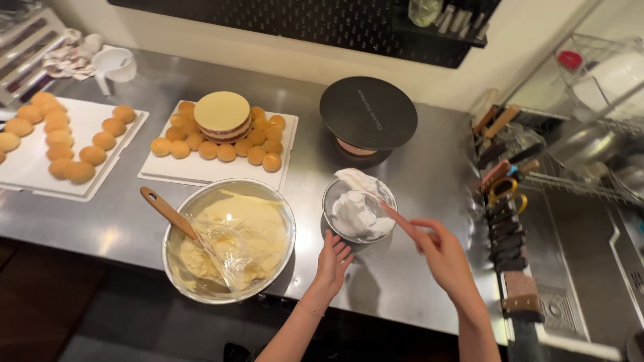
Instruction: The person uses a hand mixer to whip a white substance in a metal bowl, then switches to a spatula to fold the mixture. They retrieve a bowl of yellow batter from a refrigerator and add portions of it to the white mixture, continuing to fold the ingredients together.
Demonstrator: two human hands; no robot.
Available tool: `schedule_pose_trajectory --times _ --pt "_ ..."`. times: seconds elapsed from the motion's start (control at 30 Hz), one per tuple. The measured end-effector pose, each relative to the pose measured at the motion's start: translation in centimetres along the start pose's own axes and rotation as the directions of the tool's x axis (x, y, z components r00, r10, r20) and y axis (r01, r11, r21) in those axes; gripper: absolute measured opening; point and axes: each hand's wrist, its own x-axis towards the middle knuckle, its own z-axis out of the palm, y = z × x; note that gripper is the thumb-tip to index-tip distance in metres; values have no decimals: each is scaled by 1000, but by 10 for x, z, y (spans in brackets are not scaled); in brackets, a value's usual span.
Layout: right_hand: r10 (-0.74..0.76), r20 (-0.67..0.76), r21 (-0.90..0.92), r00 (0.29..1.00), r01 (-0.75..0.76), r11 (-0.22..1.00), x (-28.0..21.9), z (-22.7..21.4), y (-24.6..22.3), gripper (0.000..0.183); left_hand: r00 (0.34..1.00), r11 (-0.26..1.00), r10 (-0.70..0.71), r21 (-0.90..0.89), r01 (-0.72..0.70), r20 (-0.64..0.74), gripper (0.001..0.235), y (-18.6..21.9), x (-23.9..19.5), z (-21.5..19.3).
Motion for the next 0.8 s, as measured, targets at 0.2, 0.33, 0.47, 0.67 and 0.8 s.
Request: schedule_pose_trajectory --times 0.2,0.33,0.47,0.67,0.8 --pt "-10 -8 249 1000 11 968 11 46 155 44 966 975 221 1 -223 -136 51 -19 78 5" --pt "-57 -12 -401 998 48 915 -32 66 156 43 929 947 318 116 -301 -187 41 14 55 13" --pt "-426 -26 -721 904 279 635 -4 67 215 39 948 953 288 138 -269 -140 33 26 41 20" --pt "-615 375 -879 694 477 2 25 6 234 82 939 950 306 118 -290 -157 35 14 38 13" --pt "-247 704 -688 666 726 -3 30 -81 138 119 936 951 304 118 -287 -175 32 17 38 17"
